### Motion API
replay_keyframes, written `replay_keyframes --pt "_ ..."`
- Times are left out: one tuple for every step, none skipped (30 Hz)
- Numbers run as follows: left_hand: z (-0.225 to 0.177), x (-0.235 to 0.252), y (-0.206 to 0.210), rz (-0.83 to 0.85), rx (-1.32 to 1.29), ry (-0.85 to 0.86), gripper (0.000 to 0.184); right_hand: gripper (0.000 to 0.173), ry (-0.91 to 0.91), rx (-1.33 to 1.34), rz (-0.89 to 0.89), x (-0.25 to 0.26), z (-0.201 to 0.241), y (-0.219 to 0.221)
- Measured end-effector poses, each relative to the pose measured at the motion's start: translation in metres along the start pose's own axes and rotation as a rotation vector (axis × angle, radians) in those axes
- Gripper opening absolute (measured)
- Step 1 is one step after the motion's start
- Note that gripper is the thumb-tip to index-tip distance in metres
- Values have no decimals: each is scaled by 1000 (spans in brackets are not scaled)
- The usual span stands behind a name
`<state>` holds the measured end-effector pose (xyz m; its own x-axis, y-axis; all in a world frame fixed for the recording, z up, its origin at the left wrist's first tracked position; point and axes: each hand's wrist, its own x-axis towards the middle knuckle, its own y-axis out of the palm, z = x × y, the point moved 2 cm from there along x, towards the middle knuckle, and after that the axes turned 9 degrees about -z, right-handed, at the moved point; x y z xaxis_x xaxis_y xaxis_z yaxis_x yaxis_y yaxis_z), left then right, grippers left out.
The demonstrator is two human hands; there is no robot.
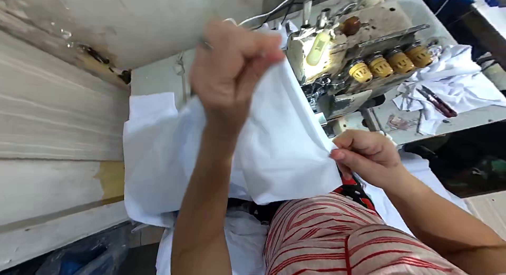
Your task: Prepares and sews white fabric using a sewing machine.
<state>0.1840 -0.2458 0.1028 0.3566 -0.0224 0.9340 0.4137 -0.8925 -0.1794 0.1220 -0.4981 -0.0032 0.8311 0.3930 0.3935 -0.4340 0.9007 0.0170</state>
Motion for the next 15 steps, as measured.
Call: replay_keyframes --pt "7 -20 13 90 -93 -139 12 21 71 -31 -15 -14 -14 -10" --pt "15 -40 23 169 -163 -283 12 23 141 -62 -21 -28 -30 -18" --pt "21 -60 30 240 -193 -413 12 25 201 -101 -22 -39 -46 -23" --pt "25 -77 35 305 -203 -523 11 26 244 -159 -20 -49 -60 -26" --pt "25 -89 37 360 -203 -603 9 29 259 -241 -23 -55 -70 -26" --pt "23 -95 39 407 -188 -645 9 36 232 -330 -48 -58 -75 -24" --pt "20 -97 41 449 -168 -647 9 45 173 -390 -89 -57 -77 -20" --pt "15 -97 41 483 -152 -627 9 51 87 -425 -152 -52 -77 -15" --pt "10 -94 39 509 -147 -604 8 53 -2 -430 -223 -44 -75 -9" --pt "5 -90 38 526 -153 -581 7 53 -78 -417 -272 -34 -71 -4" --pt "0 -87 36 537 -167 -573 6 55 -143 -387 -299 -23 -67 1" --pt "-3 -84 35 539 -179 -572 6 60 -179 -351 -299 -12 -62 6" --pt "-6 -81 35 539 -174 -569 7 64 -183 -316 -279 -3 -57 10" --pt "-8 -79 35 542 -155 -561 7 66 -164 -292 -248 5 -52 14" --pt "-11 -77 35 547 -131 -545 7 65 -131 -273 -217 11 -49 16"
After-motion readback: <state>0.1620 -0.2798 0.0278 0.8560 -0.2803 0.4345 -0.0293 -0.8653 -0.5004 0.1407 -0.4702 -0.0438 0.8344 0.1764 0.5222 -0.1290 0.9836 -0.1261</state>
